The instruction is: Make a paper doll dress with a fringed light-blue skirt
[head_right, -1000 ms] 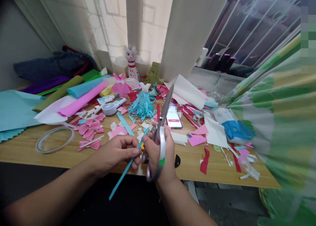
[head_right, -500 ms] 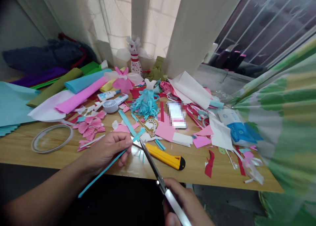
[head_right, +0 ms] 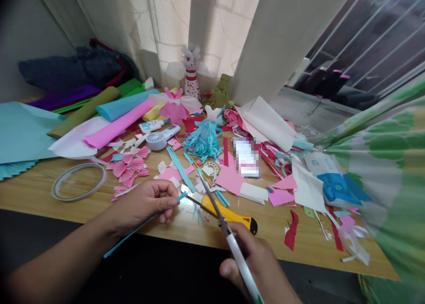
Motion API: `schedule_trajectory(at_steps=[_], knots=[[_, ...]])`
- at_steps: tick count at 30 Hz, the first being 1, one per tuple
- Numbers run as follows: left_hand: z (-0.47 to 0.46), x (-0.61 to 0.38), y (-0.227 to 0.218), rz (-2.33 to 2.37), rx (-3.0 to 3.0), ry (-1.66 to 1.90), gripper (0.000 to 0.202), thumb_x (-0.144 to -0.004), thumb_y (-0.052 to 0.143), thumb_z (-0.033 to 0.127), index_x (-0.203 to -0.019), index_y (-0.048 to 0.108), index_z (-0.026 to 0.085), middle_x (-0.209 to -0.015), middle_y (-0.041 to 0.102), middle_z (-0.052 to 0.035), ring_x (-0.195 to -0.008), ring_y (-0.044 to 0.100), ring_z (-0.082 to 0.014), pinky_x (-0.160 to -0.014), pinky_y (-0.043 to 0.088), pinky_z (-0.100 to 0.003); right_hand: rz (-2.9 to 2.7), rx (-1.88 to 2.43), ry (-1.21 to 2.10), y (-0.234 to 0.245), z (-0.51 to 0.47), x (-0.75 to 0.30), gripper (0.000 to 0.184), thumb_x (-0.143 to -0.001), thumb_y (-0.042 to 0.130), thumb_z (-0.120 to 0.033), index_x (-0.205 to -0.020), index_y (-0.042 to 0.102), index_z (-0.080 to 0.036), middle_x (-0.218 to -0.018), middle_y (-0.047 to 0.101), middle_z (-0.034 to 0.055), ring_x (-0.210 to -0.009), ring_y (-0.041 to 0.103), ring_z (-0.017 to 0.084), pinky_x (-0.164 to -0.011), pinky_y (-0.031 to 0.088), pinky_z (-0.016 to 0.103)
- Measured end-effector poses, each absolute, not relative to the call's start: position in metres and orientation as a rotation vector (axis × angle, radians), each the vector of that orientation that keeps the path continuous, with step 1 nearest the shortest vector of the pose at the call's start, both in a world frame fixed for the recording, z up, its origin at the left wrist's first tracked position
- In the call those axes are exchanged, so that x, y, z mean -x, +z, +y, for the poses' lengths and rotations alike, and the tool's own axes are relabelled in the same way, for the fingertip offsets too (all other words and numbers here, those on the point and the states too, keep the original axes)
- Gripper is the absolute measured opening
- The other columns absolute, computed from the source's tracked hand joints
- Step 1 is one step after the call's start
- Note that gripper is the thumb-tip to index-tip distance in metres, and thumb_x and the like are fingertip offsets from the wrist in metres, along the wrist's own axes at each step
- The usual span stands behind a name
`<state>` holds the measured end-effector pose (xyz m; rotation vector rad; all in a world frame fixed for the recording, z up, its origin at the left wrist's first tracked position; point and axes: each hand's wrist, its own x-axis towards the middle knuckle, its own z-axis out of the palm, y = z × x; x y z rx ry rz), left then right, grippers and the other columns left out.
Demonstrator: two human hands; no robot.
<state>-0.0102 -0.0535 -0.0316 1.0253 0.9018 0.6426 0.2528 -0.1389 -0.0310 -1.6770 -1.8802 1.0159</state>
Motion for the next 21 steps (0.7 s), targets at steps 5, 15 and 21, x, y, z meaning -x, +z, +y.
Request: schedule_trajectory(at_steps=[5,15,21], knots=[[-0.043,0.024,-0.026,1.047,-1.072,0.730,0.034,-0.079,0.062,0.039,-0.106,0.054,0.021,-0.050,0.052,0.0072,-0.038,0.045,-0.0067,-0.038,0.032,-0.015,-2.063,1.952,0.744,-0.012,-0.126,-0.296,0.050,-0.072,0.062,-0.054,-0.112,0.059,-0.024,-0.077,0.070,0.0033,-0.064,0.064,0.022,-0.054,0.046,0.027],[-0.015,0.044,-0.012,1.362,-1.572,0.859,0.029,-0.081,0.052,0.050,-0.082,0.058,0.021,-0.047,0.044,0.0072,-0.040,0.037,-0.0083,-0.040,0.028,-0.016,-1.674,2.710,0.066,-0.030,-0.101,-0.408,0.057,-0.079,0.044,-0.059,-0.120,0.056,-0.023,-0.098,0.072,0.0130,-0.081,0.068,0.034,-0.062,0.047,0.037],[-0.016,0.005,-0.017,1.130,-1.274,0.781,0.038,-0.087,0.038,0.054,-0.078,0.051,0.019,-0.042,0.037,0.0070,-0.041,0.032,-0.0103,-0.042,0.025,-0.019,-1.723,2.777,-0.026,-0.043,-0.084,-0.408,0.052,-0.083,0.039,-0.050,-0.125,0.053,-0.024,-0.100,0.072,0.0138,-0.083,0.068,0.033,-0.060,0.046,0.038]])
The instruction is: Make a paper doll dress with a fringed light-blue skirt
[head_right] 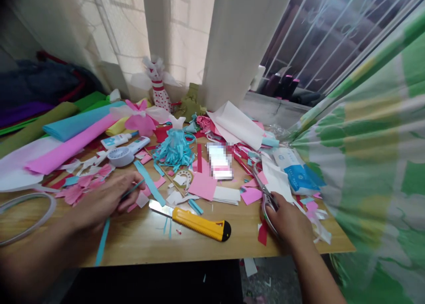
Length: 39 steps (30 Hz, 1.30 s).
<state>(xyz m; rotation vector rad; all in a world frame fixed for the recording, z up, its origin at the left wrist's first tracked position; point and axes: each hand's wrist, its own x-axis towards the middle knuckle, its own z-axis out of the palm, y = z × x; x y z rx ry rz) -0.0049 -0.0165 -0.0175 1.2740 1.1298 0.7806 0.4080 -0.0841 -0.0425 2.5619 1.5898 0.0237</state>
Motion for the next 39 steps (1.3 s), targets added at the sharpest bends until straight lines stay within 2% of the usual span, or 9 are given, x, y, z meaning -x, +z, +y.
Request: schedule_trajectory(at_steps=[6,13,16,19,22,26,32,35,39], knots=[[-0.022,-0.016,-0.019,0.920,-1.066,0.708,0.016,-0.087,0.048,0.036,-0.091,0.043,0.022,-0.051,0.036,0.0099,-0.042,0.022,-0.0061,-0.041,0.017,-0.017,1.757,-2.506,0.100,-0.057,-0.083,-0.415,0.053,-0.084,0.039,-0.051,-0.123,0.054,-0.019,-0.104,0.068,0.0158,-0.090,0.064,0.033,-0.067,0.049,0.039],[-0.030,-0.022,-0.012,0.803,-0.989,0.575,0.018,-0.080,0.054,0.024,-0.095,0.045,0.023,-0.057,0.032,0.0094,-0.042,0.018,-0.0044,-0.040,0.011,-0.018,2.344,-2.578,0.478,-0.039,-0.090,-0.385,0.035,-0.085,0.050,-0.040,-0.106,0.061,-0.015,-0.107,0.062,0.0186,-0.104,0.056,0.033,-0.093,0.041,0.043],[-0.034,-0.030,-0.011,0.713,-0.979,0.495,0.023,-0.078,0.056,0.023,-0.099,0.046,0.022,-0.059,0.032,0.0086,-0.043,0.018,-0.0046,-0.040,0.011,-0.019,2.934,-2.462,-0.028,-0.015,-0.087,-0.319,0.018,-0.086,0.054,-0.029,-0.100,0.061,-0.021,-0.100,0.065,0.0108,-0.097,0.060,0.025,-0.087,0.045,0.038],[-0.037,-0.040,-0.011,0.619,-0.963,0.444,0.024,-0.081,0.054,0.034,-0.100,0.046,0.021,-0.054,0.031,0.0089,-0.042,0.014,-0.0051,-0.039,0.010,-0.018,3.287,-1.964,-0.549,0.000,-0.073,-0.254,0.022,-0.086,0.056,-0.025,-0.108,0.059,-0.022,-0.104,0.065,0.0078,-0.100,0.058,0.022,-0.087,0.045,0.036],[-0.039,-0.045,-0.010,0.543,-0.929,0.450,0.038,-0.084,0.043,0.058,-0.091,0.046,0.020,-0.053,0.031,0.0089,-0.041,0.009,-0.0044,-0.038,0.006,-0.017,3.417,-1.667,-0.629,0.005,-0.061,-0.218,0.025,-0.082,0.062,-0.022,-0.107,0.060,-0.022,-0.098,0.066,0.0062,-0.091,0.058,0.021,-0.081,0.045,0.036],[-0.042,-0.045,-0.011,0.489,-0.925,0.446,0.047,-0.084,0.033,0.064,-0.085,0.045,0.019,-0.050,0.030,0.0097,-0.039,0.007,-0.0031,-0.036,0.007,-0.015,3.511,-1.582,-0.586,0.008,-0.056,-0.210,0.010,-0.079,0.064,-0.013,-0.084,0.067,-0.021,-0.074,0.067,0.0026,-0.072,0.057,0.018,-0.069,0.043,0.033],[-0.051,-0.032,-0.015,0.689,-1.140,0.534,0.030,-0.084,0.052,0.046,-0.090,0.050,0.017,-0.060,0.055,0.0035,-0.041,0.041,-0.0051,-0.041,0.031,-0.016,3.288,-2.012,-0.872,0.007,-0.064,-0.222,0.004,-0.078,0.064,-0.016,-0.076,0.065,-0.020,-0.074,0.066,0.0020,-0.070,0.060,0.017,-0.067,0.045,0.031],[-0.055,-0.018,-0.017,0.949,-1.314,0.493,0.026,-0.082,0.055,0.039,-0.078,0.057,0.013,-0.056,0.055,0.0029,-0.043,0.045,-0.0055,-0.044,0.036,-0.017,3.098,-2.304,-1.036,0.001,-0.068,-0.231,0.002,-0.077,0.066,-0.018,-0.075,0.065,-0.020,-0.075,0.066,0.0009,-0.070,0.059,0.016,-0.067,0.046,0.029],[-0.060,0.004,-0.017,1.052,-1.468,0.570,0.030,-0.085,0.051,0.038,-0.084,0.066,0.012,-0.063,0.063,-0.0007,-0.051,0.053,-0.0075,-0.050,0.042,-0.019,2.936,-2.493,-1.336,-0.010,-0.075,-0.240,0.003,-0.078,0.066,-0.021,-0.078,0.066,-0.023,-0.077,0.065,-0.0009,-0.071,0.059,0.014,-0.065,0.045,0.026]])
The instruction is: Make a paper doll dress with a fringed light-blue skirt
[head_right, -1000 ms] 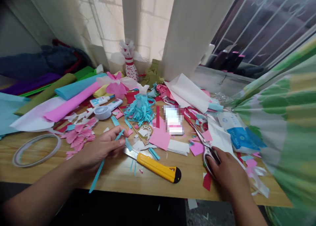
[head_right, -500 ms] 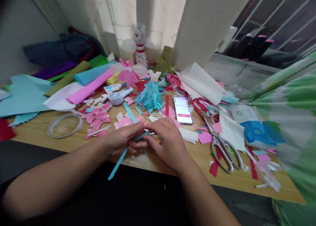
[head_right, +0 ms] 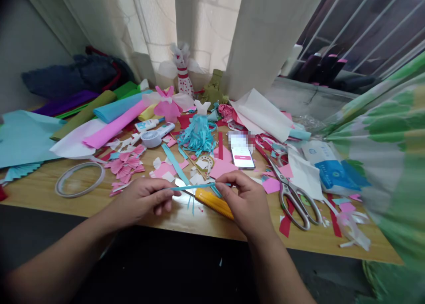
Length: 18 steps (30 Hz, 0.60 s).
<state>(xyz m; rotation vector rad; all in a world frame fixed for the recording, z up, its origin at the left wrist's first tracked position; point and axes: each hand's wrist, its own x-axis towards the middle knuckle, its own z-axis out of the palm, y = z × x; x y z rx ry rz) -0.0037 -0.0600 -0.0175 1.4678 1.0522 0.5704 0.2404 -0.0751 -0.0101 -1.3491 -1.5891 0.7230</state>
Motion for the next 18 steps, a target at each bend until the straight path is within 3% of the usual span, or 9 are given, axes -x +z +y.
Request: schedule_trajectory(at_steps=[3,7,14,18], knots=[[-0.063,0.016,-0.017,1.076,-1.425,0.672,0.027,-0.082,0.059,0.036,-0.097,0.065,0.014,-0.078,0.068,-0.0035,-0.063,0.062,-0.0105,-0.061,0.048,-0.022,-1.540,1.224,0.727,-0.015,-0.080,-0.242,0.008,-0.078,0.065,-0.017,-0.080,0.067,-0.025,-0.078,0.064,-0.0018,-0.075,0.058,0.013,-0.066,0.046,0.025],[-0.065,0.016,-0.013,0.916,-1.246,0.687,0.052,-0.073,0.070,0.036,-0.120,0.053,0.020,-0.110,0.065,-0.0083,-0.084,0.065,-0.0173,-0.074,0.051,-0.029,-1.605,1.097,0.649,-0.018,-0.081,-0.237,0.017,-0.078,0.064,-0.010,-0.082,0.068,-0.026,-0.079,0.064,-0.0011,-0.081,0.057,0.014,-0.072,0.046,0.026],[-0.061,0.002,-0.003,1.001,-1.334,0.613,0.033,-0.076,0.066,0.037,-0.103,0.064,0.017,-0.082,0.066,-0.0017,-0.059,0.056,-0.0104,-0.060,0.046,-0.024,-1.690,0.998,0.642,-0.018,-0.079,-0.227,0.023,-0.078,0.063,-0.004,-0.085,0.068,-0.025,-0.081,0.063,0.0005,-0.080,0.057,0.015,-0.073,0.045,0.030],[-0.056,0.005,-0.003,1.041,-1.432,0.604,0.031,-0.075,0.066,0.039,-0.098,0.066,0.018,-0.082,0.065,-0.0012,-0.068,0.057,-0.0129,-0.064,0.044,-0.024,-1.709,0.974,0.618,-0.018,-0.078,-0.226,0.026,-0.077,0.062,-0.003,-0.088,0.068,-0.026,-0.082,0.061,0.0012,-0.079,0.057,0.015,-0.069,0.046,0.030]])
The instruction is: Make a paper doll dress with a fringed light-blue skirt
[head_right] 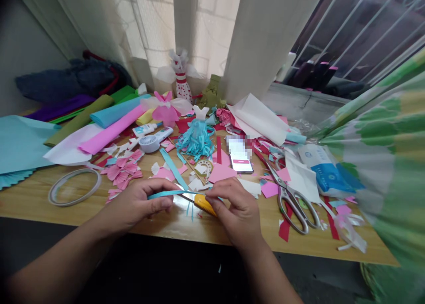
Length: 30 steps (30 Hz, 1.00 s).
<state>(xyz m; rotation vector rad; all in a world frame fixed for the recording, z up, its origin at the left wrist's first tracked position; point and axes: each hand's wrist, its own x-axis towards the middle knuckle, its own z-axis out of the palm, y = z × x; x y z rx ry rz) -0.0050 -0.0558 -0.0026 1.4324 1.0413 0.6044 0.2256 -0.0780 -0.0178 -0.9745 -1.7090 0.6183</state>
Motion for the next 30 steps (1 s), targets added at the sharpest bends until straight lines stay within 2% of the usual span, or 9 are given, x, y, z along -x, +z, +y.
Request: schedule_trajectory(at_steps=[4,10,13,16,18,20,24,27,30], knots=[[-0.052,0.009,-0.002,1.012,-1.525,0.653,0.037,-0.074,0.063,0.048,-0.095,0.068,0.018,-0.089,0.065,-0.0037,-0.080,0.056,-0.0170,-0.069,0.041,-0.026,-1.750,0.944,0.505,-0.015,-0.078,-0.227,0.028,-0.077,0.060,0.000,-0.088,0.067,-0.024,-0.080,0.060,0.0013,-0.078,0.057,0.015,-0.069,0.045,0.031],[-0.041,0.010,0.001,1.043,-1.700,0.581,0.041,-0.089,0.042,0.047,-0.087,0.067,0.015,-0.069,0.062,-0.0009,-0.064,0.054,-0.0128,-0.062,0.041,-0.024,-1.894,0.874,0.301,-0.006,-0.070,-0.231,0.032,-0.076,0.057,0.003,-0.092,0.066,-0.022,-0.080,0.061,0.0031,-0.078,0.057,0.017,-0.070,0.046,0.034],[-0.027,0.014,0.009,1.009,-1.868,0.502,0.034,-0.091,0.040,0.039,-0.098,0.067,0.020,-0.089,0.069,-0.0030,-0.082,0.060,-0.0158,-0.076,0.044,-0.026,-1.955,0.828,0.244,0.002,-0.059,-0.233,0.032,-0.075,0.056,0.003,-0.092,0.066,-0.023,-0.079,0.062,0.0037,-0.075,0.057,0.017,-0.066,0.047,0.033],[-0.013,0.012,0.023,0.919,-1.968,0.446,0.030,-0.090,0.046,0.034,-0.112,0.063,0.025,-0.110,0.067,-0.0028,-0.100,0.060,-0.0181,-0.088,0.042,-0.029,-2.021,0.767,0.280,0.010,-0.044,-0.235,0.032,-0.075,0.055,0.002,-0.091,0.066,-0.023,-0.079,0.062,0.0042,-0.073,0.058,0.017,-0.064,0.048,0.032],[-0.004,0.005,0.031,0.850,-1.926,0.401,0.031,-0.087,0.051,0.032,-0.115,0.062,0.024,-0.108,0.068,-0.0034,-0.097,0.061,-0.0181,-0.085,0.043,-0.028,-2.066,0.738,0.300,0.015,-0.032,-0.235,0.029,-0.077,0.055,0.000,-0.090,0.066,-0.023,-0.078,0.063,0.0043,-0.073,0.058,0.017,-0.064,0.048,0.032],[0.002,-0.007,0.035,0.820,-1.789,0.385,0.032,-0.082,0.058,0.031,-0.112,0.063,0.022,-0.095,0.071,-0.0033,-0.085,0.063,-0.0169,-0.076,0.046,-0.026,-2.114,0.730,0.302,0.018,-0.021,-0.236,0.026,-0.078,0.054,-0.002,-0.088,0.067,-0.023,-0.078,0.063,0.0045,-0.073,0.058,0.017,-0.064,0.048,0.032],[0.012,-0.024,0.030,0.915,-1.564,0.487,0.023,-0.075,0.065,0.028,-0.094,0.068,0.016,-0.072,0.068,-0.0005,-0.065,0.060,-0.0124,-0.060,0.044,-0.020,-2.154,0.708,0.320,0.019,-0.002,-0.234,0.025,-0.079,0.053,-0.002,-0.085,0.066,-0.022,-0.076,0.064,0.0048,-0.072,0.058,0.017,-0.062,0.047,0.031],[0.016,-0.028,0.022,1.010,-1.580,0.555,0.017,-0.074,0.065,0.024,-0.087,0.068,0.015,-0.066,0.067,0.0005,-0.060,0.058,-0.0113,-0.057,0.043,-0.020,-2.115,0.701,0.361,0.016,0.007,-0.232,0.025,-0.078,0.055,0.000,-0.085,0.065,-0.022,-0.076,0.064,0.0051,-0.072,0.058,0.017,-0.063,0.048,0.032],[0.018,-0.029,0.015,1.061,-1.708,0.644,0.013,-0.075,0.063,0.021,-0.085,0.070,0.017,-0.070,0.069,0.0006,-0.061,0.059,-0.0107,-0.058,0.043,-0.020,-2.075,0.702,0.412,0.009,0.011,-0.231,0.025,-0.076,0.056,0.001,-0.085,0.065,-0.020,-0.077,0.064,0.0056,-0.072,0.059,0.017,-0.063,0.049,0.032]])
